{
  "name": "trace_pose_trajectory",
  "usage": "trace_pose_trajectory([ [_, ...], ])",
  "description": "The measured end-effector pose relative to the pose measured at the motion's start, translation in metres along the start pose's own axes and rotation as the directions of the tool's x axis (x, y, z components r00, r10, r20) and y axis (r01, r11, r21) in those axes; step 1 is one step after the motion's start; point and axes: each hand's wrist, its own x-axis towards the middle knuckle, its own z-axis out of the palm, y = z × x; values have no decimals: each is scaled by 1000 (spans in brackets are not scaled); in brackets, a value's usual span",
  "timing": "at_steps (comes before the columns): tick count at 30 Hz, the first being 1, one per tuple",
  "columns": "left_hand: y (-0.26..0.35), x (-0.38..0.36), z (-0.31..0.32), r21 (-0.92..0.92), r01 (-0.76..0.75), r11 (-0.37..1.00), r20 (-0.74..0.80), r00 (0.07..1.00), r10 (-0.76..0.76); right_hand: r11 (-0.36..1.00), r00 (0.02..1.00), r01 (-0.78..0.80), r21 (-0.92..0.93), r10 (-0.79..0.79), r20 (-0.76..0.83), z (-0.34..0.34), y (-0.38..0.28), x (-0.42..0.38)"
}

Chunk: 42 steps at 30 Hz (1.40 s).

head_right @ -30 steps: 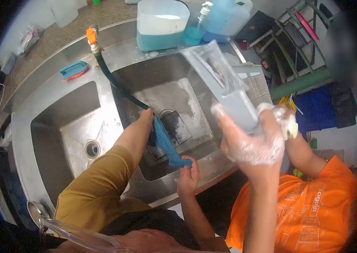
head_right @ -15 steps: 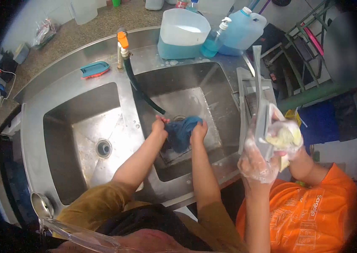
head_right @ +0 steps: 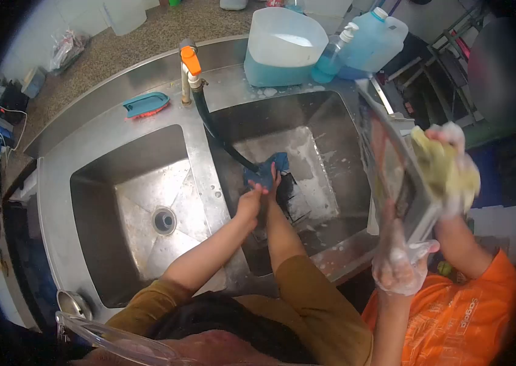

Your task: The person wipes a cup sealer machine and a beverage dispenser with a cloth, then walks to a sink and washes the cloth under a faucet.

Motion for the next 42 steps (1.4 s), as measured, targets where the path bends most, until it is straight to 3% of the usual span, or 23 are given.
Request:
trace_pose_trajectory([
  [2, -4, 11, -21, -83, -22, 996, 42, 999, 26, 992, 990, 118, -46, -121, -74, -1, -16, 10],
  [4, 8, 5, -27, -94, -58, 994, 41, 997, 62, 970, 985, 155, -187, -166, -44, 32, 16, 14],
  [6, 21, -11, -23, -110, -92, 990, 44, 994, 97, 998, 998, 47, -43, -49, -43, 43, 31, 15],
  [9, 35, -33, -17, -154, -106, 982, 34, 993, 113, 999, 999, -48, 12, 48, -7, 37, 13, 15],
  [11, 37, -38, -14, -210, -76, 975, 24, 996, 83, 994, 994, -105, 12, 104, 17, 30, -3, 18],
  [14, 30, -29, -19, -208, -189, 960, -21, 982, 189, 977, 976, -215, -15, 215, 32, 16, -28, 21],
  [17, 42, -40, 2, -44, -176, 983, -166, 972, 166, 924, 929, -367, -106, 370, 12, -11, -58, 30],
  [18, 40, -41, 2, 18, -132, 991, -126, 983, 133, 916, 922, -385, -117, 387, -3, -15, -61, 32],
  [20, 36, -39, 5, -23, 1, 1000, -91, 996, -3, 927, 931, -364, -84, 363, -34, -24, -67, 42],
  [23, 33, -42, 4, -92, 130, 987, -18, 991, -133, 972, 971, -225, 74, 230, -68, -15, -53, 52],
  [30, 24, -38, 4, -186, 286, 940, 32, 958, -285, 860, 881, -473, 192, 458, 117, -46, -71, 52],
  [33, -16, 33, -4, -333, 433, 838, 85, 899, -430, 791, 796, -605, 97, 602, 55, -82, -92, 45],
  [34, -27, 55, -8, -388, 499, 775, 108, 860, -499, 813, 819, -574, 102, 573, 40, -98, -102, 41],
  [36, -3, 39, 4, -356, 554, 753, 258, 832, -490, 854, 860, -508, 110, 511, 11, -131, -123, 29],
  [39, -7, 74, 7, -256, 609, 751, 382, 777, -500, 931, 943, -328, 158, 314, 108, -186, -163, 13],
  [42, -15, 90, -1, -244, 629, 738, 421, 754, -503, 843, 961, -273, 464, 223, 161, -231, -170, -2],
])
